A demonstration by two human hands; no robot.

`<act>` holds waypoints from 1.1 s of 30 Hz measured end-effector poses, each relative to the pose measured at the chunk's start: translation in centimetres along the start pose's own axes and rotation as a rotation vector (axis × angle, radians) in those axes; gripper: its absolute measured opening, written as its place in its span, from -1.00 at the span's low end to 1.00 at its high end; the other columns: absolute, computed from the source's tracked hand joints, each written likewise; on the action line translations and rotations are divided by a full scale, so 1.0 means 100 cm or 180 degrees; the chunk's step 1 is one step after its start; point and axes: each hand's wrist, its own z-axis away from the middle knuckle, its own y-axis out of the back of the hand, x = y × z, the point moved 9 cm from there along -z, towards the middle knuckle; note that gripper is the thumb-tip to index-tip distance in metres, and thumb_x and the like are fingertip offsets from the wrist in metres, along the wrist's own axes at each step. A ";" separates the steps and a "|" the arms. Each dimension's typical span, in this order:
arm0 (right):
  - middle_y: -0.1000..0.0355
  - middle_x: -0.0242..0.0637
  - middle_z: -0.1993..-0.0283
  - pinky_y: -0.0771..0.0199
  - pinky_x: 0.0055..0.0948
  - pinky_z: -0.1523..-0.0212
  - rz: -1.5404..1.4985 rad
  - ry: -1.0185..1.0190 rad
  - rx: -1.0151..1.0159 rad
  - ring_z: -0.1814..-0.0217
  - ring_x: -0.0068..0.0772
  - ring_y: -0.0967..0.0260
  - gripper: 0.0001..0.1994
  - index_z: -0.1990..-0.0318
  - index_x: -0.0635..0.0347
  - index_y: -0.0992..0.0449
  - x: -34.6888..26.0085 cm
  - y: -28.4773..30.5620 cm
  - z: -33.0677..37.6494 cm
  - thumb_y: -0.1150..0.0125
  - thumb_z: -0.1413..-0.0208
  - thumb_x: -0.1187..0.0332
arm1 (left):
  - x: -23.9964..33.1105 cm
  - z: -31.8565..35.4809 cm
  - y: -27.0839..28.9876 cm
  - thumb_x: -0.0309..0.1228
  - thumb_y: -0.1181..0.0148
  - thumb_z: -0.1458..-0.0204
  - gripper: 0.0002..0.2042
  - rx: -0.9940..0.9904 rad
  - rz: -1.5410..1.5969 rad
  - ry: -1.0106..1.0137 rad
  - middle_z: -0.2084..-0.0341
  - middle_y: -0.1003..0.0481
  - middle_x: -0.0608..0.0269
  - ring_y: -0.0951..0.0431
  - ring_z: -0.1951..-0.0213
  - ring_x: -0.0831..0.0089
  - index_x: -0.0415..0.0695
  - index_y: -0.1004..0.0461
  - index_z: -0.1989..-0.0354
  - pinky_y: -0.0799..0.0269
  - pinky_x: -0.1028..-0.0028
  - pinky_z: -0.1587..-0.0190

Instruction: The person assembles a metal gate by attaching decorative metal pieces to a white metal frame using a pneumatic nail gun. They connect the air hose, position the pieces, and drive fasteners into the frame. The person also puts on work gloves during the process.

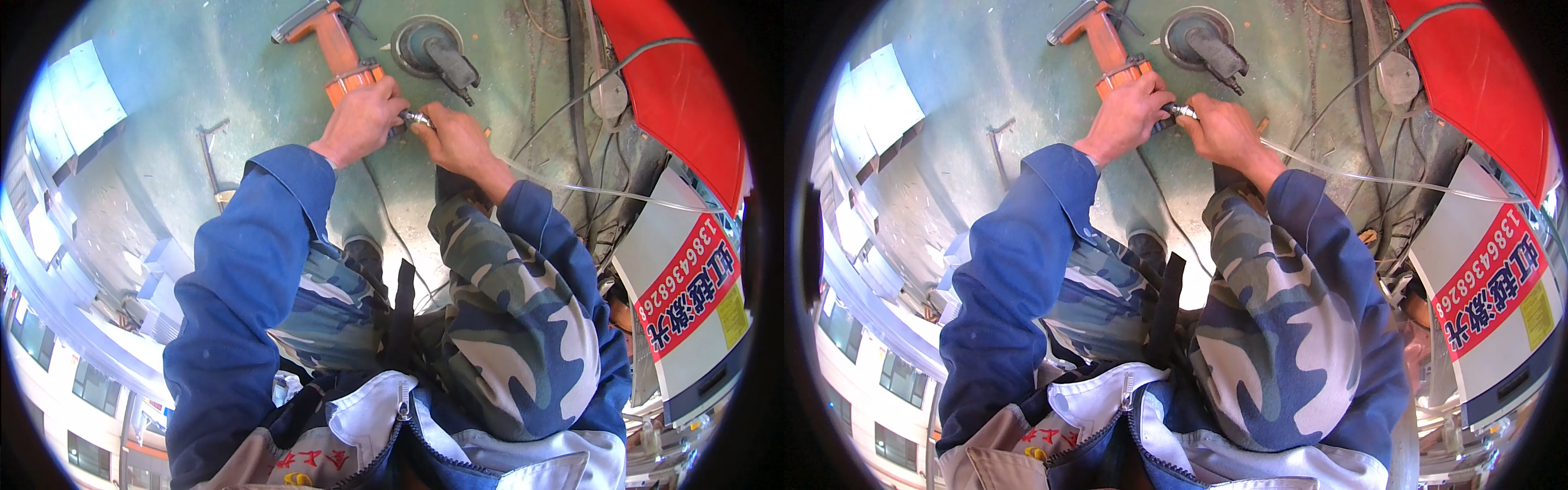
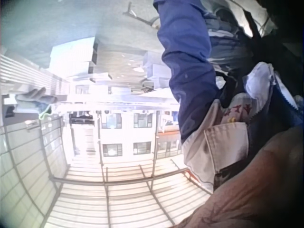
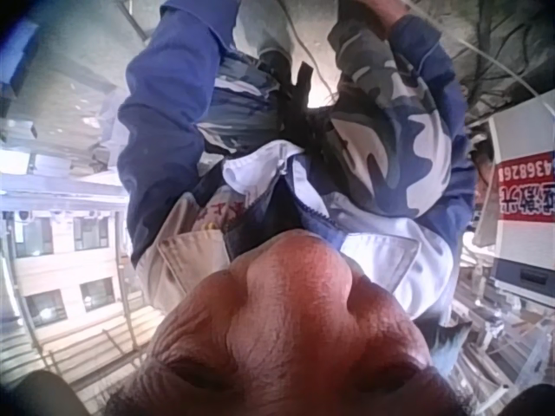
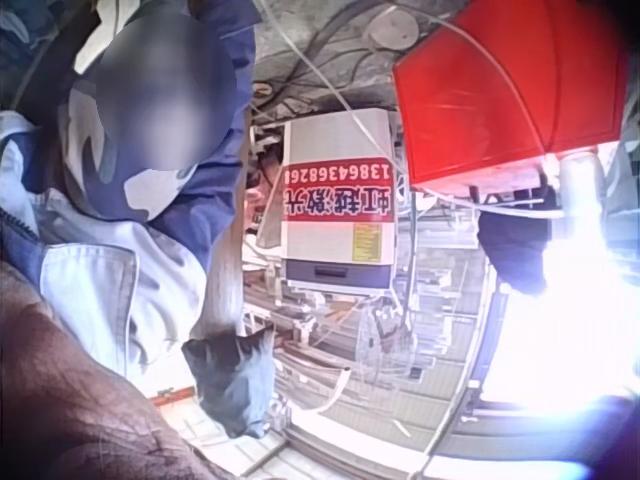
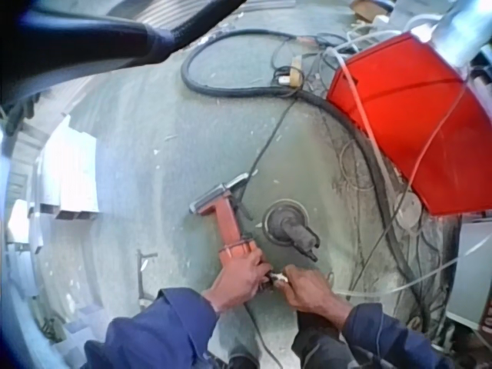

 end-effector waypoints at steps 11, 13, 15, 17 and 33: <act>-0.51 0.03 0.40 -0.41 0.05 0.30 0.0277 0.0101 -0.0379 0.30 0.20 -0.47 -0.75 0.21 0.21 -0.49 -0.001 -0.003 -0.017 -0.23 -0.20 0.18 | -0.001 0.000 -0.001 -0.47 -0.40 0.20 -0.76 0.0190 0.0034 -0.0043 0.32 -0.43 0.20 -0.56 0.32 0.18 -0.12 -0.59 0.29 -0.49 0.23 0.27; -0.52 0.03 0.37 -0.42 0.03 0.27 0.0234 0.0043 -0.0526 0.27 0.20 -0.48 -0.75 0.19 0.21 -0.51 0.001 -0.005 -0.020 -0.21 -0.21 0.19 | -0.002 0.001 -0.001 -0.47 -0.41 0.20 -0.76 0.0225 0.0009 -0.0047 0.32 -0.42 0.21 -0.56 0.32 0.19 -0.11 -0.59 0.29 -0.49 0.23 0.27; -0.52 0.04 0.36 -0.41 0.01 0.27 0.0210 -0.0013 -0.0659 0.27 0.20 -0.47 -0.75 0.20 0.21 -0.51 0.003 -0.006 -0.022 -0.21 -0.22 0.19 | -0.004 0.001 -0.001 -0.47 -0.41 0.21 -0.76 0.0234 0.0018 -0.0054 0.33 -0.42 0.22 -0.56 0.32 0.20 -0.11 -0.59 0.29 -0.49 0.24 0.27; -0.50 0.06 0.40 -0.39 0.05 0.30 0.0057 -0.0014 -0.0812 0.31 0.23 -0.46 -0.71 0.23 0.26 -0.50 -0.001 -0.009 -0.025 -0.22 -0.20 0.17 | -0.005 0.004 -0.001 -0.47 -0.40 0.20 -0.77 0.0234 0.0022 -0.0062 0.33 -0.42 0.23 -0.56 0.33 0.21 -0.10 -0.59 0.30 -0.49 0.25 0.28; -0.54 -0.34 0.40 -0.42 -0.30 0.33 -0.2028 -0.1399 -0.1686 0.39 -0.45 -0.40 -0.50 0.05 0.26 -0.57 0.028 -0.023 -0.043 0.01 -0.36 -0.07 | -0.022 -0.001 0.000 -0.44 -0.41 0.12 -0.70 -0.0197 -0.0115 0.0124 0.23 -0.44 0.23 -0.57 0.27 0.14 -0.12 -0.56 0.16 -0.50 0.22 0.24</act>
